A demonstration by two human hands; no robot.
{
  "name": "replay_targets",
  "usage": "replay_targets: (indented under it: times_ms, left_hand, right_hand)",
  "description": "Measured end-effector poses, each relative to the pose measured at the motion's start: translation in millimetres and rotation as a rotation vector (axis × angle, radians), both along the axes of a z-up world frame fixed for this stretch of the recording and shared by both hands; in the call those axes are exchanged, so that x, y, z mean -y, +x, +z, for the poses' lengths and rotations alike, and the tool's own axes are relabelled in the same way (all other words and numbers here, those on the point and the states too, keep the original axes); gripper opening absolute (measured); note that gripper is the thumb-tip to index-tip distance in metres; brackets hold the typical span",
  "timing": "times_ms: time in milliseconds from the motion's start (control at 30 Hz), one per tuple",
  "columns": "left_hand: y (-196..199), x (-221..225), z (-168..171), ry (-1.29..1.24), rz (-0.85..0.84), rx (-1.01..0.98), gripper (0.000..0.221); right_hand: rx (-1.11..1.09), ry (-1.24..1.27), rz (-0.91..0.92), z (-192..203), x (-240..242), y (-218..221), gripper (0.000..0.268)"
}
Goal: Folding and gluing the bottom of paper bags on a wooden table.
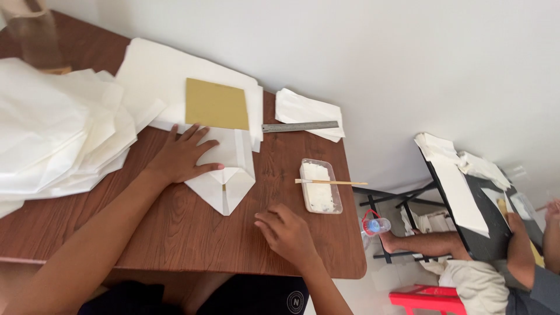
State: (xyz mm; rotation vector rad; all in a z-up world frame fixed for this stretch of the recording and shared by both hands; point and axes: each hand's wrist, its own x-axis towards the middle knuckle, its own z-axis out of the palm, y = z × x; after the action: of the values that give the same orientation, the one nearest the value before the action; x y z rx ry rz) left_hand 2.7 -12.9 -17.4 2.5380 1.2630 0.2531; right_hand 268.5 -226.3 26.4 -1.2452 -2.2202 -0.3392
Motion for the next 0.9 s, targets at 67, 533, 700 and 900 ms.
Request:
replay_targets:
  times_ms: [67,533,700,900]
  left_hand:
    - [-0.5,-1.5,-2.1,0.024,-0.036,0.014,0.082]
    - [-7.4,-17.6,-31.1,0.326,-0.091,0.299,0.063]
    - [-10.1,-10.3,-9.4,0.457,-0.123,0.469,0.046]
    - [-19.8,10.0,38.7,0.424,-0.252,0.478,0.018]
  right_hand:
    - [0.106,-0.049,0.135,-3.6,-7.6,-8.3,0.012]
    - [0.358,0.145,0.456,2.0,-62.9,-37.1,0.013]
    - [0.407,0.17,0.473,-12.2,-75.9,-33.8,0.009]
    - [0.149,-0.019,0.387,-8.4,-82.6,-32.2,0.019]
